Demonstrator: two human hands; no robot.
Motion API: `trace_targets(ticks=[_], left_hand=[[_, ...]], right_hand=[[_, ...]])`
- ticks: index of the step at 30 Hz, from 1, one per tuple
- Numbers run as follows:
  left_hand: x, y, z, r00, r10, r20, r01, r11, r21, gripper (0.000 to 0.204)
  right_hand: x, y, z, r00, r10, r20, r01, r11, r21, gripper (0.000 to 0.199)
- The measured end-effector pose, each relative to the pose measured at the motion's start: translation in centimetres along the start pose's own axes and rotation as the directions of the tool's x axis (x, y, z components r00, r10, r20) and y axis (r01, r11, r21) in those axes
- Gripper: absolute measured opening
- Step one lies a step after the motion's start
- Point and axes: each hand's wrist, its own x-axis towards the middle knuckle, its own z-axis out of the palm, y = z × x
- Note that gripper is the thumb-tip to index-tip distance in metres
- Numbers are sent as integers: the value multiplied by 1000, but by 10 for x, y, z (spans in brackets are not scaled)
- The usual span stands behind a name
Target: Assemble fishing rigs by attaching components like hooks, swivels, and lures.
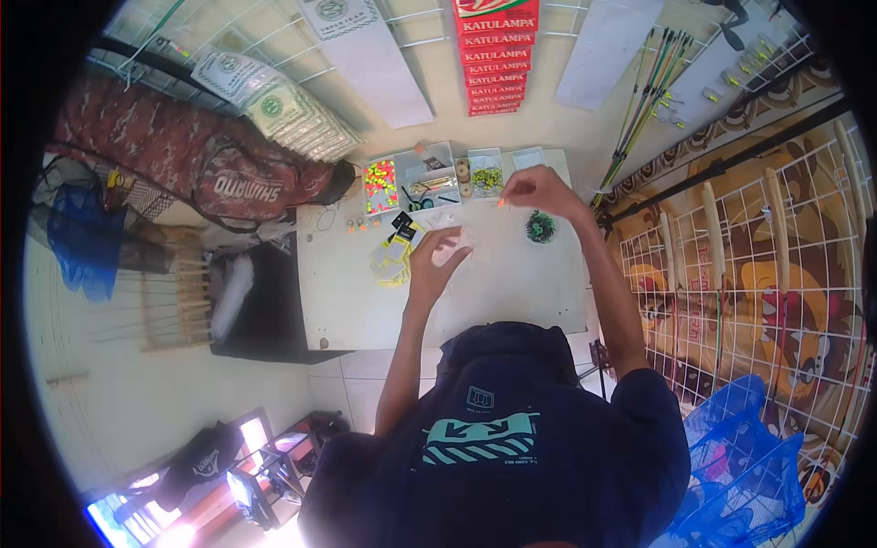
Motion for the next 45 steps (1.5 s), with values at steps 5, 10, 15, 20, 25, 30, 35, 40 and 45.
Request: trace_targets(ticks=[5, 10, 15, 20, 25, 30, 35, 40, 45], left_hand=[[27, 37, -6, 981, 64, 186, -51, 996, -72, 32], [26, 32, -11, 966, -21, 259, 36, 998, -51, 25], [20, 28, -10, 957, -30, 289, 89, 977, -194, 27], [3, 16, 1, 955, -209, 211, 288, 827, -483, 25], [-5, 20, 10, 971, -201, 133, 240, 756, -609, 14], [-8, 21, 11, 972, -217, 96, 229, 753, -617, 12], [-9, 21, 11, 972, -229, 57, 213, 745, -632, 14], [-10, 18, 13, 977, -211, 45, 189, 738, -648, 13], [-9, 19, 11, 973, -232, -6, 164, 703, -692, 14]], right_hand=[[-15, -46, 31, 992, -52, 111, 58, 997, -57, 11], [-19, -50, 44, 984, -51, 172, 60, 997, -50, 11], [-28, -45, 49, 991, -18, 130, -5, 984, 176, 16], [-40, -43, 73, 969, 26, -246, 59, 941, 333, 15], [-49, -43, 106, 926, 101, -365, 96, 870, 483, 15], [-53, -50, 120, 924, 137, -356, 90, 829, 552, 12], [-53, -51, 122, 929, 126, -349, 100, 822, 561, 12], [-56, -53, 122, 932, 117, -344, 98, 831, 548, 13], [-59, -46, 121, 939, 110, -325, 79, 853, 515, 13]])
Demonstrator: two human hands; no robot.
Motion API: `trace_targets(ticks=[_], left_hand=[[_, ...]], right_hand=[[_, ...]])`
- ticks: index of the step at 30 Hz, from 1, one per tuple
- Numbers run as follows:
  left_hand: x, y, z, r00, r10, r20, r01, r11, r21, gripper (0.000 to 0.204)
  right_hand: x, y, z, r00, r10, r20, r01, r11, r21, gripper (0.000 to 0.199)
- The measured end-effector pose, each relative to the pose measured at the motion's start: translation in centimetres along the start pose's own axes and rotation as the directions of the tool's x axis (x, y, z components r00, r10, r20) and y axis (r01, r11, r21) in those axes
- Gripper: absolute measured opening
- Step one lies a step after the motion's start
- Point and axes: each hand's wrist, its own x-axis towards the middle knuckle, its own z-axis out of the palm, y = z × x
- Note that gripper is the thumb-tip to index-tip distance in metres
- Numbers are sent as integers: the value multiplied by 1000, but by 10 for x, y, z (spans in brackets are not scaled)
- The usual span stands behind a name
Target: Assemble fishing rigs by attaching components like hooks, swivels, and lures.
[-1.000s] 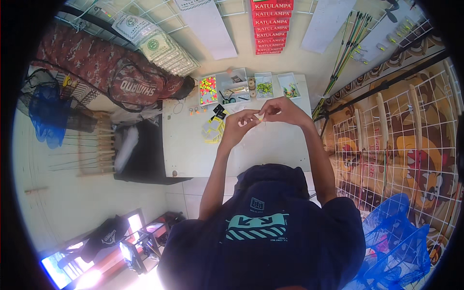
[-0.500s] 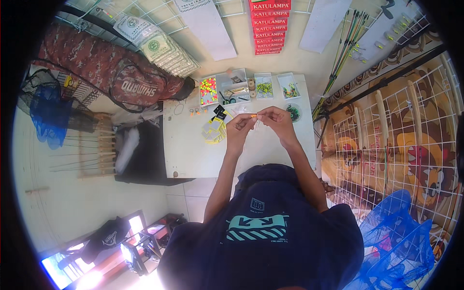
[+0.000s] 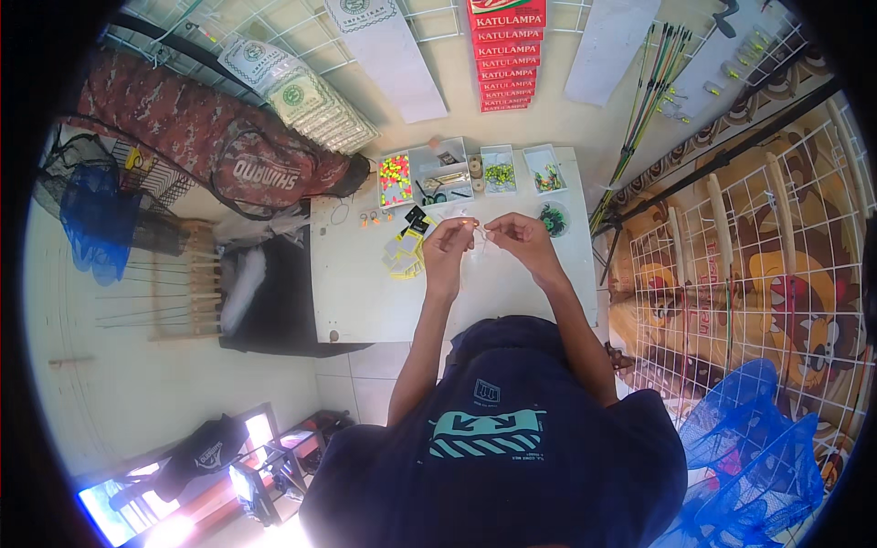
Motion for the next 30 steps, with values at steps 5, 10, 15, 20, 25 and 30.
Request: trace_targets(ticks=[5, 10, 15, 20, 25, 30], left_hand=[[2, 0, -3, 1000, -14, -16, 12, 996, -84, 8], [0, 0, -3, 1000, 5, -28, -6, 999, -51, 15], [-1, 2, 3, 998, -35, -60, 37, 999, 35, 21], [-3, 3, 4, 998, -34, -54, 33, 999, -9, 23], [-5, 8, 6, 996, -34, -81, 34, 999, 0, 22], [-6, 9, 6, 995, -54, -80, 56, 998, 29, 21]], right_hand=[[-4, 1, -16, 997, 51, 57, -39, 980, -196, 14], [-1, 9, -24, 998, 31, -62, -45, 970, -240, 12], [3, 3, -7, 998, -15, -55, 10, 996, -84, 14], [2, 4, 7, 997, 78, 18, -79, 992, 95, 16], [2, 16, 6, 987, 139, 74, -149, 976, 160, 14], [1, 18, 10, 992, 106, 62, -115, 981, 155, 13]])
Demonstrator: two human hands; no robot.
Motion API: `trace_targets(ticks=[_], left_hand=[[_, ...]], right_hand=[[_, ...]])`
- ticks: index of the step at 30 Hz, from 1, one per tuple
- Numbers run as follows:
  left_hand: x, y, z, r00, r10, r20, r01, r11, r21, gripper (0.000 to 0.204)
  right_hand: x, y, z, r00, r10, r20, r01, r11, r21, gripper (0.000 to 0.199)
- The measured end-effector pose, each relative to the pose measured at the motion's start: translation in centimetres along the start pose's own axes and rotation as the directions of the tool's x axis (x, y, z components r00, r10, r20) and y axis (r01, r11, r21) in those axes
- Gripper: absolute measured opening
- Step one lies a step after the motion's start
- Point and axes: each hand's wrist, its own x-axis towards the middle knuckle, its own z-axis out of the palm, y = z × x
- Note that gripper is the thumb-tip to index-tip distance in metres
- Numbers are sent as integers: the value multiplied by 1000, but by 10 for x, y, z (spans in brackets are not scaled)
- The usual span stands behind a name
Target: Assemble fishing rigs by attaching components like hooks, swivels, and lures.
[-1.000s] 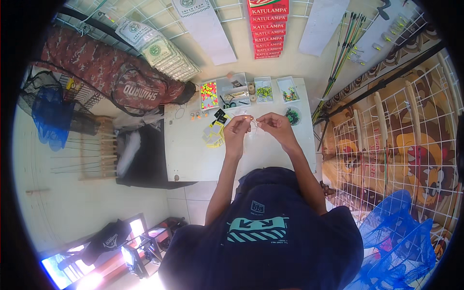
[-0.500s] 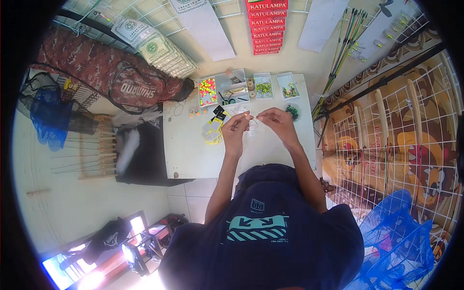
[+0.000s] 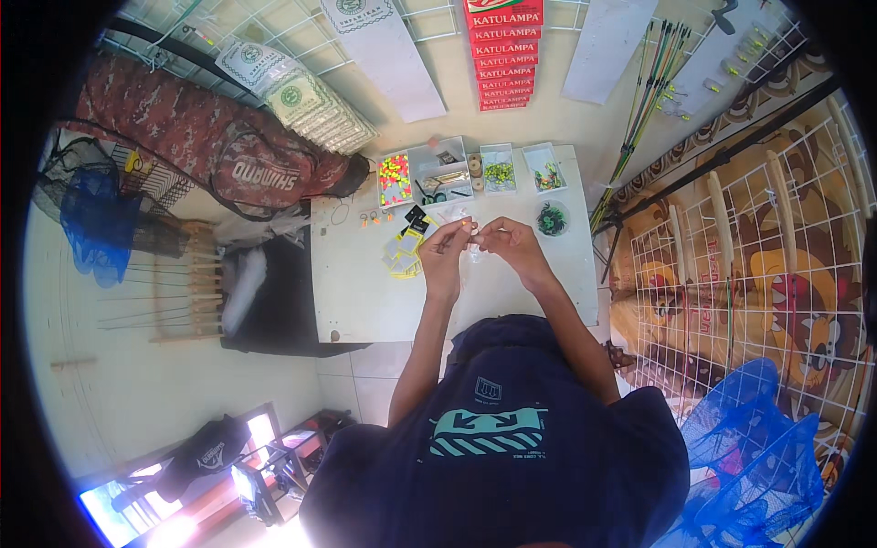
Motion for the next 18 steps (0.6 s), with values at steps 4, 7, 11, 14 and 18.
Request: trace_targets(ticks=[4, 7, 11, 14, 18], left_hand=[[0, -1, -1, 999, 32, -12, -33, 997, -67, 21], [-1, 3, 1, 999, 20, -29, -23, 995, -102, 22], [0, 0, -1, 998, 18, -66, -26, 992, -125, 22], [0, -3, -5, 995, 28, -91, -40, 989, -140, 23], [1, -6, -6, 993, 52, -107, -70, 982, -178, 25]], right_hand=[[-2, -4, 5, 1000, -9, -5, 9, 1000, 3, 11], [-4, -9, 6, 1000, -21, -5, 21, 999, -30, 10], [-4, -6, 7, 1000, -23, 6, 23, 999, -24, 11], [-5, -6, 9, 1000, -9, 8, 10, 999, -45, 12], [-6, -2, 7, 1000, -30, -3, 30, 992, -121, 15]])
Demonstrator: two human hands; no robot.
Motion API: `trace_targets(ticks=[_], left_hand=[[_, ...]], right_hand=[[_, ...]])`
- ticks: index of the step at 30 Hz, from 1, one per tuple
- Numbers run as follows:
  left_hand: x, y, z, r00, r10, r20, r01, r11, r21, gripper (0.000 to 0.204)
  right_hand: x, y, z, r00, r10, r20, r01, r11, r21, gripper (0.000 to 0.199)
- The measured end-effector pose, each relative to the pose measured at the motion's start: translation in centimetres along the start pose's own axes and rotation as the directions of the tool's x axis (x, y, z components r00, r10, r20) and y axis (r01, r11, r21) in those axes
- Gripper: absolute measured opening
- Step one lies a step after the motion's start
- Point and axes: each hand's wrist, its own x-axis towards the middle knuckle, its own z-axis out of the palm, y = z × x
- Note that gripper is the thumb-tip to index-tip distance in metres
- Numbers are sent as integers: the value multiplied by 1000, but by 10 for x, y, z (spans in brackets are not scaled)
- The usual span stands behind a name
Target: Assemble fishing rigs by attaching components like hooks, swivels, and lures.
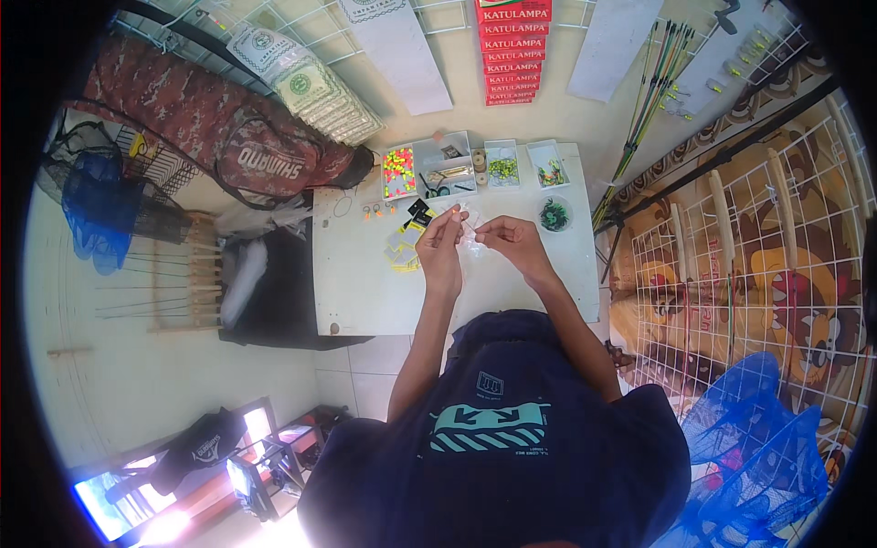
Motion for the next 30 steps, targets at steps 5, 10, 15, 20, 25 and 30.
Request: trace_targets(ticks=[5, 10, 15, 20, 25, 30], left_hand=[[-6, 1, 0, 999, -34, -14, 34, 999, 7, 25], [-19, 4, 1, 1000, -22, 3, 21, 996, 87, 26], [-30, 0, -1, 999, -44, -16, 45, 995, 88, 24], [-43, -1, -4, 999, -36, -24, 38, 997, 67, 21], [-51, 5, -11, 997, -34, -69, 36, 999, 24, 21], [-53, 11, -26, 993, -37, -111, 40, 999, 27, 22]], right_hand=[[-3, -2, -1, 994, -85, -72, 65, 968, -241, 15], [-12, -13, 5, 940, -300, -162, 218, 894, -392, 19], [-28, -18, 28, 926, -327, -191, 244, 901, -358, 23], [-35, -6, 43, 866, -463, -191, 257, 738, -624, 24], [-39, -2, 57, 811, -545, -213, 265, 666, -697, 14], [-40, 0, 72, 817, -546, -186, 275, 652, -707, 14]])
